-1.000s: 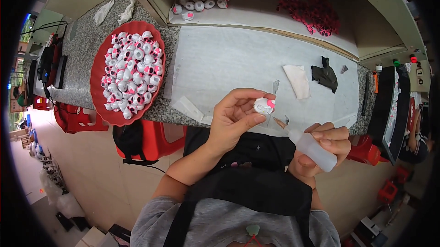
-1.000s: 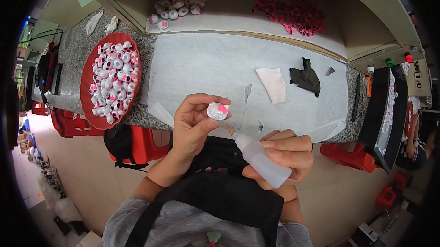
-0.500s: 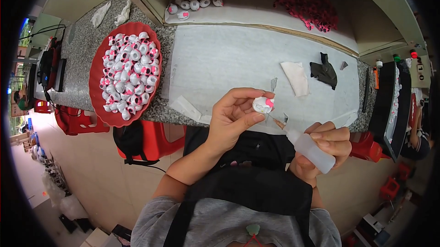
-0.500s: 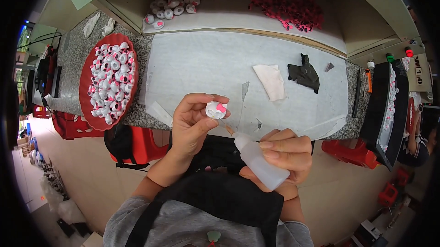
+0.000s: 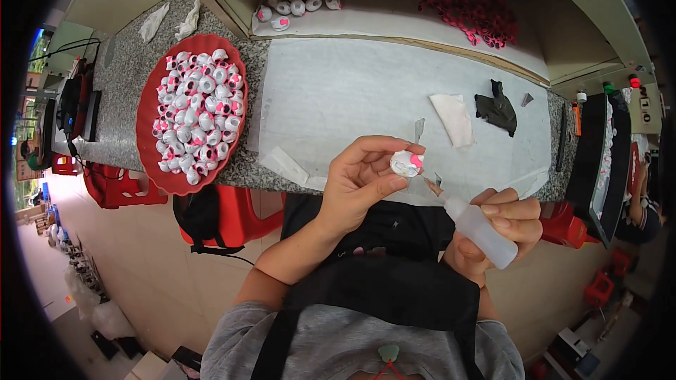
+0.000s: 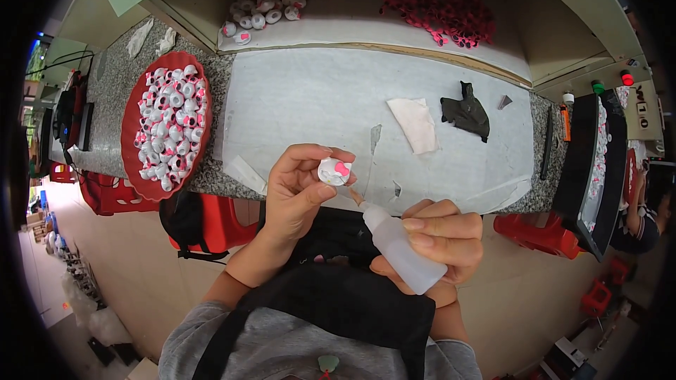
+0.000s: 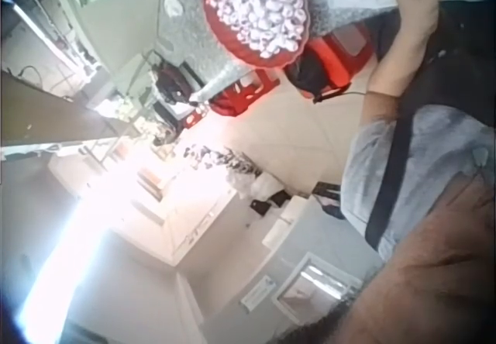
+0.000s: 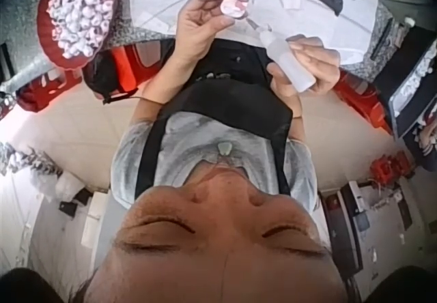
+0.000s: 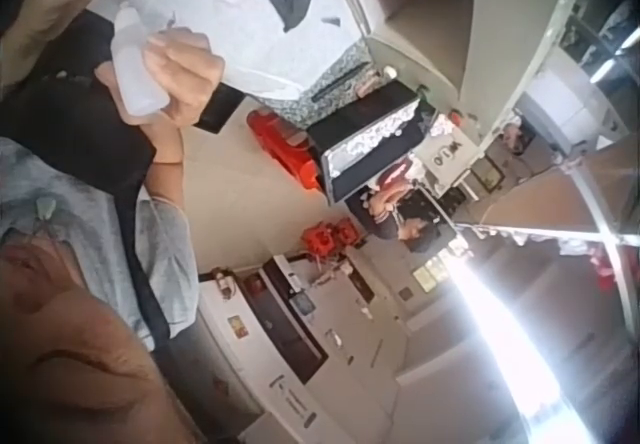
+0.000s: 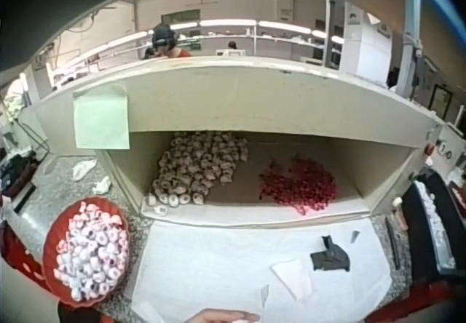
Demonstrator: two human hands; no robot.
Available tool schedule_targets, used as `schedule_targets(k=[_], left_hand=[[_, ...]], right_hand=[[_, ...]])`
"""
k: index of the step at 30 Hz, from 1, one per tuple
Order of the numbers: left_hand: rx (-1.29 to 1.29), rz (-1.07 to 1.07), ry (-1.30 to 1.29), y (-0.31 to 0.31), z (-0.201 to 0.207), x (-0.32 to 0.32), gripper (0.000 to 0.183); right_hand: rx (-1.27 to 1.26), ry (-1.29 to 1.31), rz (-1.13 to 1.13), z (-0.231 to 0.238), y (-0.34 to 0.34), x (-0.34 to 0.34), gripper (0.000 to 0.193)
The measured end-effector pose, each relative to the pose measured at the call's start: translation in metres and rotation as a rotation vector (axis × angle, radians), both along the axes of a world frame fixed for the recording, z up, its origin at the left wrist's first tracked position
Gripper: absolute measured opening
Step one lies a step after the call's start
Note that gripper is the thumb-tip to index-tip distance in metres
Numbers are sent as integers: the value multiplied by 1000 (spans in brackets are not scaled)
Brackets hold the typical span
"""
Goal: Applying glue or coating to small plastic toy components and wiping them before sorting.
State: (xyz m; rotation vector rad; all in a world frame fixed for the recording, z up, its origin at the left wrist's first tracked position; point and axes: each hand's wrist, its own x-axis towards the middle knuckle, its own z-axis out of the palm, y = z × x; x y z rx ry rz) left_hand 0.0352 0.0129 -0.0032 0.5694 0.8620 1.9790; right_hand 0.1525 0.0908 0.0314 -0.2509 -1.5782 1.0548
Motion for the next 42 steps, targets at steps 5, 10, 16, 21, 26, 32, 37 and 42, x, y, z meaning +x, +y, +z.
schedule_targets(k=[5, 10, 16, 21, 26, 32, 37, 42], left_hand=[[2, -36, -2, 0, 2, 0, 31], [5, -20, -16, 1, 2, -1, 31], [15, -21, 26, 0, 2, 0, 30], [72, 44, 214, 0, -3, 1, 29], [72, 76, 352, 0, -3, 2, 30], [49, 94, 369, 0, -5, 0, 31], [33, 102, 375, 2, -4, -1, 30], [34, 161, 371, 1, -3, -7, 32]], right_hand=[[-45, 57, -45, -1, -4, -2, 40], [-34, 37, 1, 0, -4, -2, 40], [-41, 67, -3, -1, -5, -4, 39], [-24, 49, -5, 0, -5, -3, 38], [-1, 16, 30, -3, -5, 0, 37], [-26, -59, 206, 2, 2, 10, 44], [35, -43, 49, -1, 2, 2, 37], [58, -127, 142, 1, 17, 5, 32]])
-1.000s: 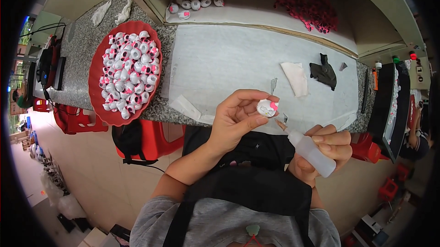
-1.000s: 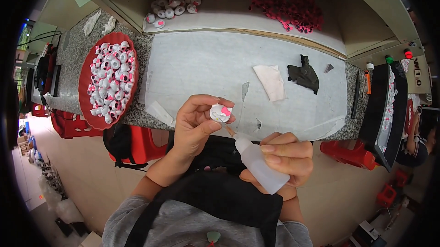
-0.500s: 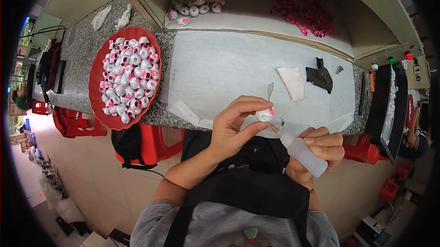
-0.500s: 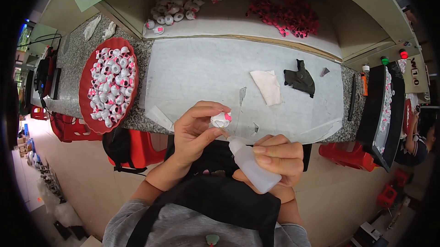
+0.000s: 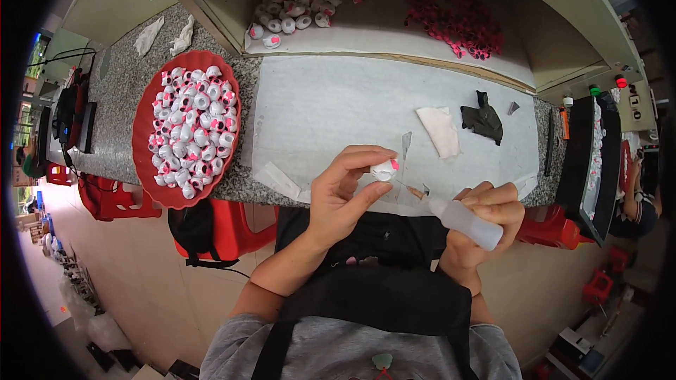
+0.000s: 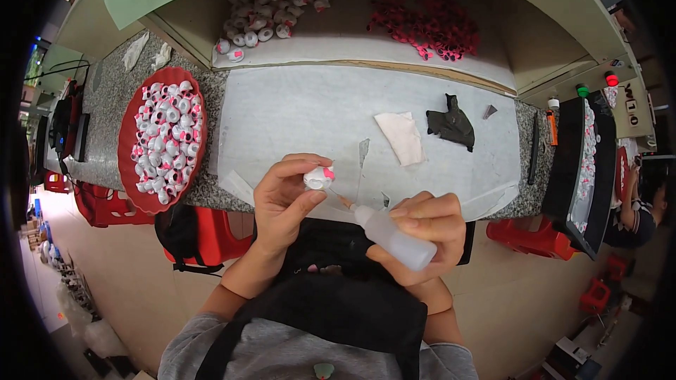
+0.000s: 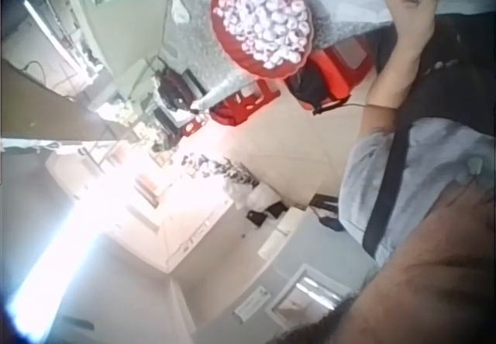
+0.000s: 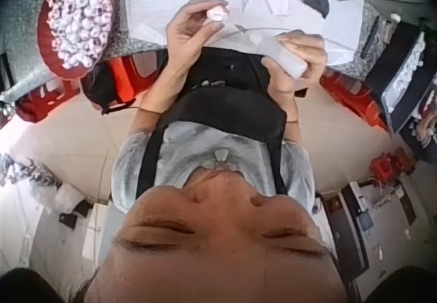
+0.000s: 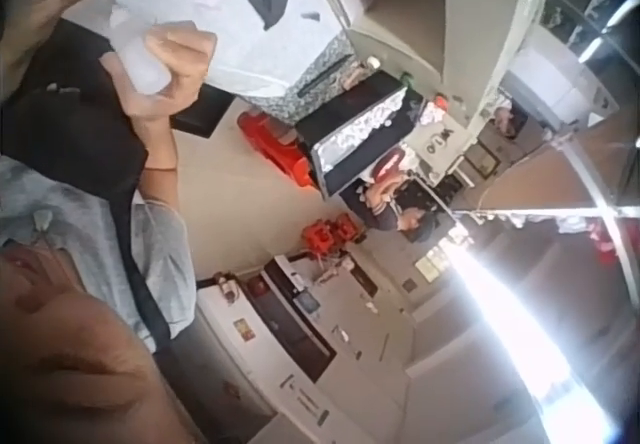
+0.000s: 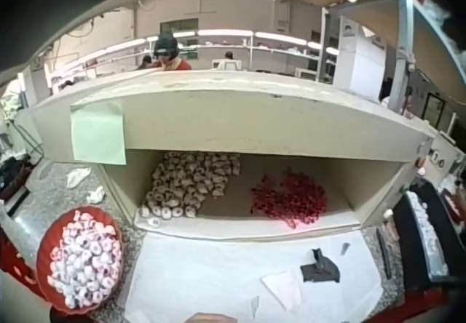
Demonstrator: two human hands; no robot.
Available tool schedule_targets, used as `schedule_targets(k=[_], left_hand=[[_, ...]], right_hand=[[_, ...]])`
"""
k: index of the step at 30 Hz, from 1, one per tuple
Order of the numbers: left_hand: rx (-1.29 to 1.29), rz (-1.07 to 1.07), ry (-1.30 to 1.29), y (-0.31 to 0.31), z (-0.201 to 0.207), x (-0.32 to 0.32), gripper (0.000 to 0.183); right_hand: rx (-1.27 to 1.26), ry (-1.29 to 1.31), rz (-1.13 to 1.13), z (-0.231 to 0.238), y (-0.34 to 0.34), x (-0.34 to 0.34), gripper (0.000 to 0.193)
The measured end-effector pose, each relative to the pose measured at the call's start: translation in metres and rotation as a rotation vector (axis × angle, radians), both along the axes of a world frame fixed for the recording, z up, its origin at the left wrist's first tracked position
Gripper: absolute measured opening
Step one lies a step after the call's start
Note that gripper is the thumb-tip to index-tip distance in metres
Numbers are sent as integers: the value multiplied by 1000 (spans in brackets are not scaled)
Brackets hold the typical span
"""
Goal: Applying glue or coating to small plastic toy components and wiping them before sorting.
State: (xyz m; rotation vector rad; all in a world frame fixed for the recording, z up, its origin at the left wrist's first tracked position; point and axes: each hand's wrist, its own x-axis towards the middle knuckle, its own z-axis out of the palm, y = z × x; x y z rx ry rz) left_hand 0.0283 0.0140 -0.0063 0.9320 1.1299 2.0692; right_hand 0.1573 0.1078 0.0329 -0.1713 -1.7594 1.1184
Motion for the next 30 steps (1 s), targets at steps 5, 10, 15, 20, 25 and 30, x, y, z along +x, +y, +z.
schedule_targets(k=[5, 10, 15, 20, 25, 30], left_hand=[[-22, 218, -114, -11, 0, -26, 32], [14, 290, -129, -18, 4, -33, 32], [-44, 298, -120, -20, 4, -27, 33], [-39, 275, -119, -20, 3, -29, 33], [-22, 252, -185, -20, -1, -33, 32], [-31, 214, -169, -14, -2, -29, 32]], right_hand=[[-261, -121, -53, -3, 45, -8, 24], [-436, -426, 124, -7, 105, -57, 18], [56, -839, -341, -37, 154, -143, 26], [540, -692, -549, -65, 175, -166, 34], [267, -759, -348, -42, 151, -150, 23], [-273, -536, -42, 3, 82, -86, 7]])
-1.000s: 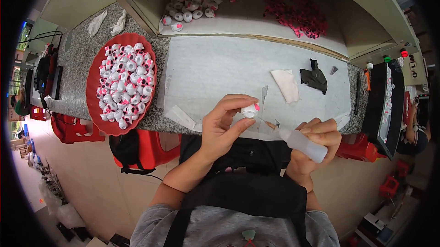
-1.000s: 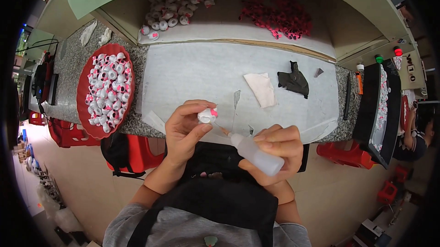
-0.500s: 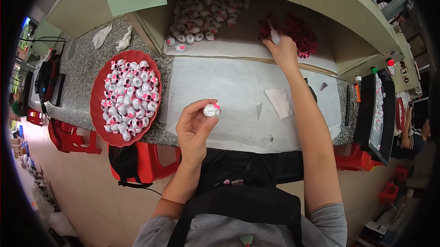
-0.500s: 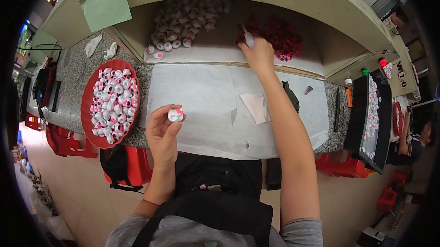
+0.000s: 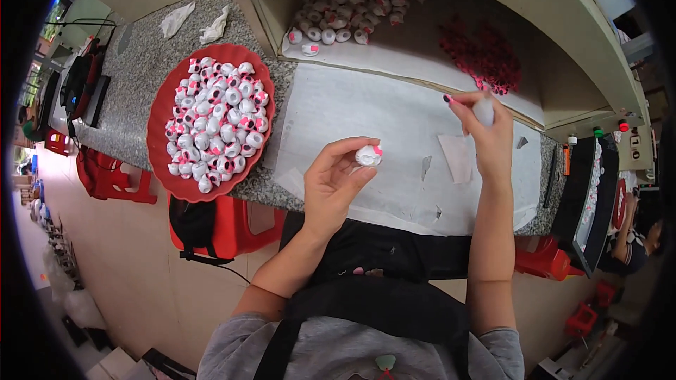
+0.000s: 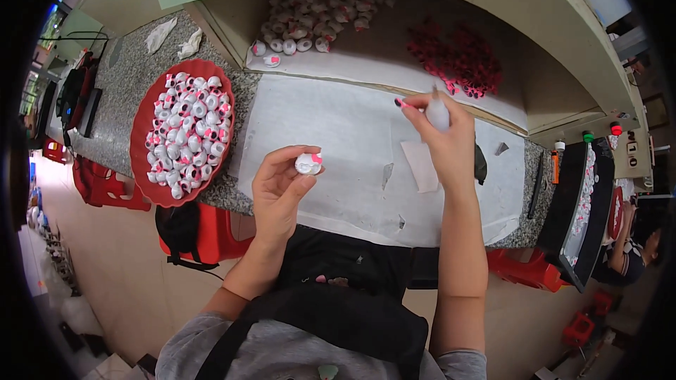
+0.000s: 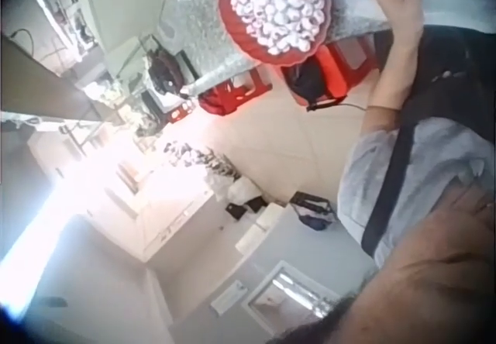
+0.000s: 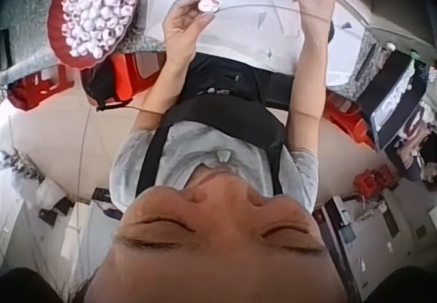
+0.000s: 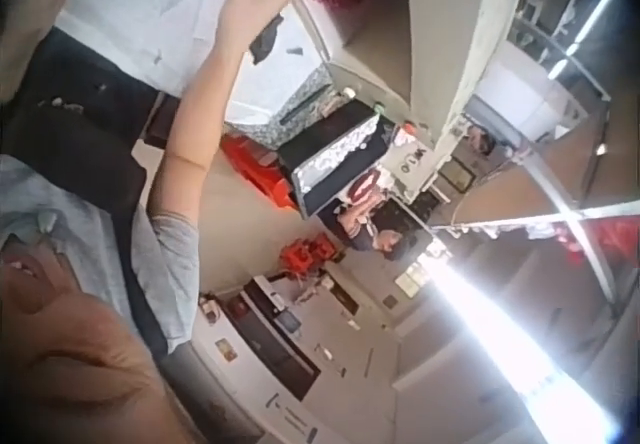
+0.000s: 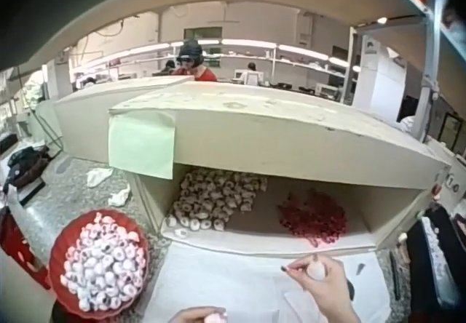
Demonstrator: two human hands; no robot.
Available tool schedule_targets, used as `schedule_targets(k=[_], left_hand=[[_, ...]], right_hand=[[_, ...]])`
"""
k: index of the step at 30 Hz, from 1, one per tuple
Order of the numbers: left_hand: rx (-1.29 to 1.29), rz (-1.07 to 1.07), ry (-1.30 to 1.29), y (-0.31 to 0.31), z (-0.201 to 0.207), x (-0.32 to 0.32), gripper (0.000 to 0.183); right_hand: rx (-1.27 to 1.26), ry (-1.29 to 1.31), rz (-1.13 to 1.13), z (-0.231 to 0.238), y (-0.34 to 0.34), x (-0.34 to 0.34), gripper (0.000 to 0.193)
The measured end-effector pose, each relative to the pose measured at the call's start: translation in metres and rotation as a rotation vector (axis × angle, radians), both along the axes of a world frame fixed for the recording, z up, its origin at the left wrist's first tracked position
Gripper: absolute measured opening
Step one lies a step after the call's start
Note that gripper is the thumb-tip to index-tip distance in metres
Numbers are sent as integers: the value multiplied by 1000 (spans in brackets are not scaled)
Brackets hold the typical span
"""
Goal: Applying glue or coating to small plastic toy components and wiping them before sorting.
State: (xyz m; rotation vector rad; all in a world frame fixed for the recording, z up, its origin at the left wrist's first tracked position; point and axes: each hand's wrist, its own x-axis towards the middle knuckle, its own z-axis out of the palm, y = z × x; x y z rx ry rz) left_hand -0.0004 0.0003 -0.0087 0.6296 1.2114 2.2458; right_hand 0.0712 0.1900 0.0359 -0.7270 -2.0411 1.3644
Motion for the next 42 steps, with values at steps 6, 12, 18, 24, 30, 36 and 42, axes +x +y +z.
schedule_targets(k=[6, 12, 18, 24, 30, 36, 42], left_hand=[[-46, -51, 148, 4, 3, 12, 34], [-87, -103, 343, 8, 2, 23, 31], [-110, -99, 549, 8, 2, 26, 30], [-131, -88, 547, 8, 2, 26, 30], [-136, -65, 442, 7, 5, 28, 29], [8, -182, 240, 3, 4, 26, 26], [65, -296, -79, 1, 8, 26, 26]], right_hand=[[-442, 201, 101, -10, -60, 46, 9], [-592, 303, 186, -14, -80, 55, 12], [-652, 313, 220, -15, -81, 59, 11], [-657, 298, 150, -17, -84, 57, 13], [-653, 316, 134, -20, -86, 56, 10], [-436, 339, 128, -24, -91, 50, 24], [-528, 272, 305, -10, -88, 49, 36]])
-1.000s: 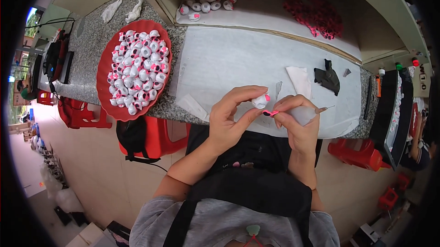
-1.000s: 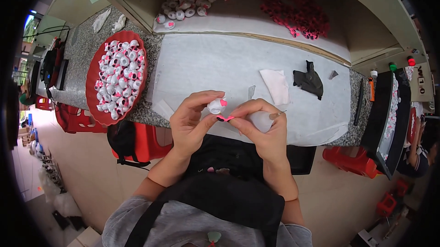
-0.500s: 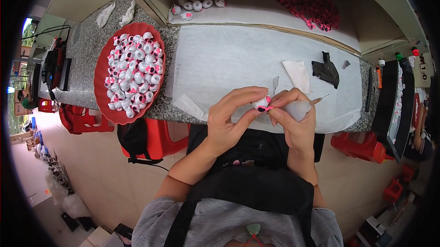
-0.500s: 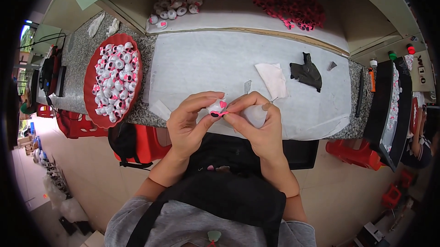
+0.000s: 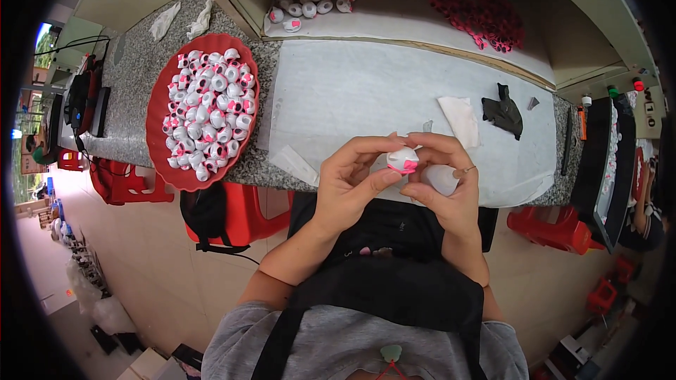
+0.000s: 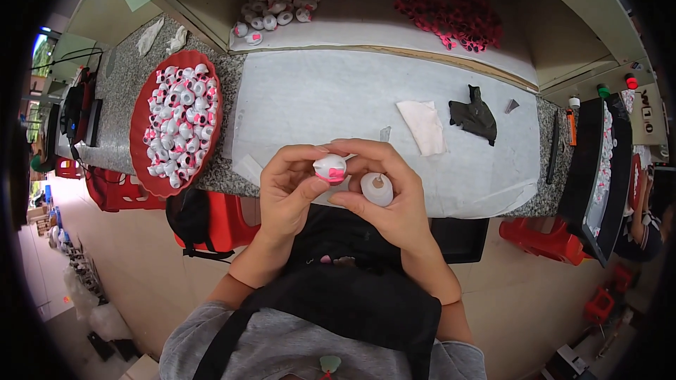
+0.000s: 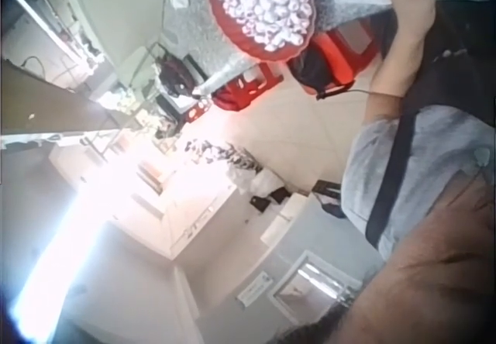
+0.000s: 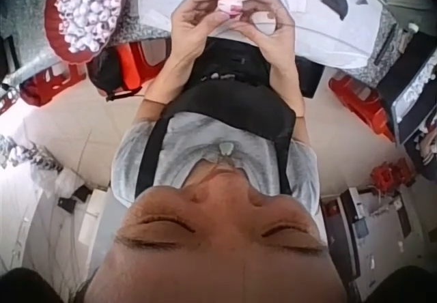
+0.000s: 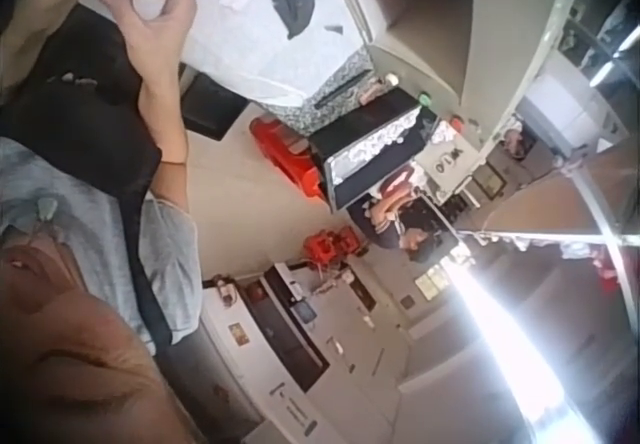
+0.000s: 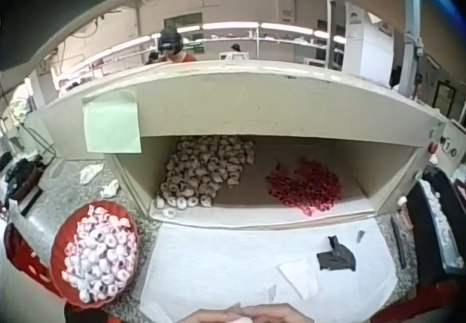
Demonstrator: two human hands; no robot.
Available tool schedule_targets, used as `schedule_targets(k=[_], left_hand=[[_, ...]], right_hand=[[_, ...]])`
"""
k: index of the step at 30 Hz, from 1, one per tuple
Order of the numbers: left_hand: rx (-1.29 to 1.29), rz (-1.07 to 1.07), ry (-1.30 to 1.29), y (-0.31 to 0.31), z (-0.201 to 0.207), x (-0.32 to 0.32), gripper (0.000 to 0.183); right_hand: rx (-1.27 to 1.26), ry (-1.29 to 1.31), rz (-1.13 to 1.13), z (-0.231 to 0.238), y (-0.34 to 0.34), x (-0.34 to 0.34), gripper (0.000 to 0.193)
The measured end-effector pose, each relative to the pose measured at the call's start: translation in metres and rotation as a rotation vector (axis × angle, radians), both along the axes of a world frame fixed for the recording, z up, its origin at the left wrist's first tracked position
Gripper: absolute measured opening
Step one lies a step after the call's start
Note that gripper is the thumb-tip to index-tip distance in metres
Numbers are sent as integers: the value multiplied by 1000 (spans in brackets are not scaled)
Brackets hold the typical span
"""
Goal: Applying glue or coating to small plastic toy components and wiping them before sorting.
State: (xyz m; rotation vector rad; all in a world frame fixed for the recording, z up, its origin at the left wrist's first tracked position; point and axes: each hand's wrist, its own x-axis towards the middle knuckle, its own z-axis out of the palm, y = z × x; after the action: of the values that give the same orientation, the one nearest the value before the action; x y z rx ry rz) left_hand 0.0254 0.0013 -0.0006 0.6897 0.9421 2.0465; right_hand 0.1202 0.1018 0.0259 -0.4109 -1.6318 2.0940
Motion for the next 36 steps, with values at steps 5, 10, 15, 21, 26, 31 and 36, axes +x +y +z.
schedule_targets(k=[5, 10, 15, 21, 26, 31, 36], left_hand=[[41, -58, 52, 2, -8, -1, 22], [57, 2, 125, 5, -11, 2, 19], [66, 35, 163, 6, -8, 3, 17], [-20, -19, 158, 5, -10, 0, 21], [-90, -13, 10, 3, -5, 5, 24], [-45, 14, 44, 6, -6, 7, 25], [-94, 60, 146, -2, -6, 5, 24]], right_hand=[[65, 14, -33, -11, 2, 4, 29], [-33, 85, -42, -10, 0, 2, 25], [-110, 133, -7, -14, 0, 3, 26], [-120, 85, -20, -17, 2, 2, 25], [-130, 25, -22, -12, 1, 3, 26], [-97, 50, -51, -14, 1, 2, 26], [-189, 85, -26, -15, -5, -4, 25]])
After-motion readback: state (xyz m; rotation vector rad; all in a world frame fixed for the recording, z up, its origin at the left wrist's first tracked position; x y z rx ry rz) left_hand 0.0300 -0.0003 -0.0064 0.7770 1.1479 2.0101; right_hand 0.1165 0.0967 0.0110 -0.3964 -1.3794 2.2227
